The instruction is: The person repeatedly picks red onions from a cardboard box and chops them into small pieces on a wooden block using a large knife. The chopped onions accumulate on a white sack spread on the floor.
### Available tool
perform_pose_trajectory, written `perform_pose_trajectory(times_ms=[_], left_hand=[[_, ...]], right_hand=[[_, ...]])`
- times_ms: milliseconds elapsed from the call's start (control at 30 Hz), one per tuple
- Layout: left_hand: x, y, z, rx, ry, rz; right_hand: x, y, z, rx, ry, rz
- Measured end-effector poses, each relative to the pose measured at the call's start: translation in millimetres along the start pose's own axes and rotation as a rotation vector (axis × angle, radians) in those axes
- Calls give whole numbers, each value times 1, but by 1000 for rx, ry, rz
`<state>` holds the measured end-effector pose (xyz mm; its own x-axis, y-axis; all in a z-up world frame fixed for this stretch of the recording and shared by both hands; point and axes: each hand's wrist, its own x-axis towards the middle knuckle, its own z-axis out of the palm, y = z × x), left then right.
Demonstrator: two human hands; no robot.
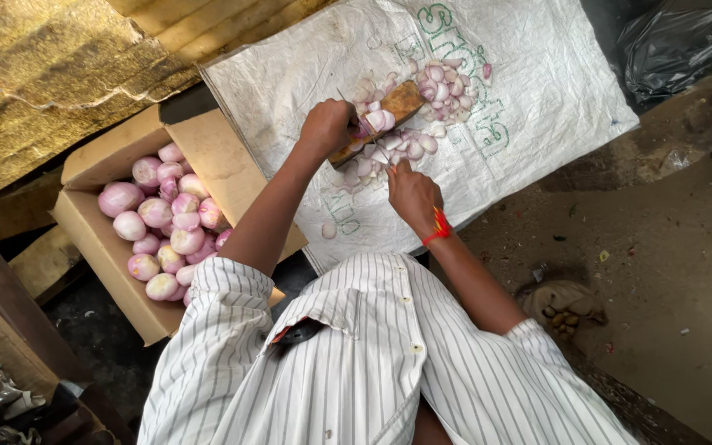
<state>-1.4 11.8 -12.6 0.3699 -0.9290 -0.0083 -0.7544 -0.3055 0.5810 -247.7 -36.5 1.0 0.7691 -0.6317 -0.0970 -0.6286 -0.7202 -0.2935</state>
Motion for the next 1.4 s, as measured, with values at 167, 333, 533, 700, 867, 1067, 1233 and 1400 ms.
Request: perform_pose_trajectory(times_ms=[167, 333, 533, 700, 867, 1067, 1233, 1400], left_hand=[[5, -7, 1, -23, -27, -12], [6, -11, -7, -20, -13, -24], [1, 1, -7, -25, -32, -74], [3, 2, -7, 31, -39, -73], [0, -3, -6, 6, 8, -73], [-4, 4, -7, -27, 2, -87], [-4, 0, -7, 9, 20, -75], [-6, -3, -2, -16, 79, -54]], right_hand=[[-5, 5, 0, 37, 23, 7], [11, -2, 8, -21, 29, 2], [-8, -1, -16, 35, 7, -16], [1, 0, -6, 50, -64, 15], [17, -5, 6, 19, -35, 12], [-3, -2, -17, 45, -49, 10], [0, 0, -1, 71, -61, 2], [17, -6, 13, 14, -13, -10]])
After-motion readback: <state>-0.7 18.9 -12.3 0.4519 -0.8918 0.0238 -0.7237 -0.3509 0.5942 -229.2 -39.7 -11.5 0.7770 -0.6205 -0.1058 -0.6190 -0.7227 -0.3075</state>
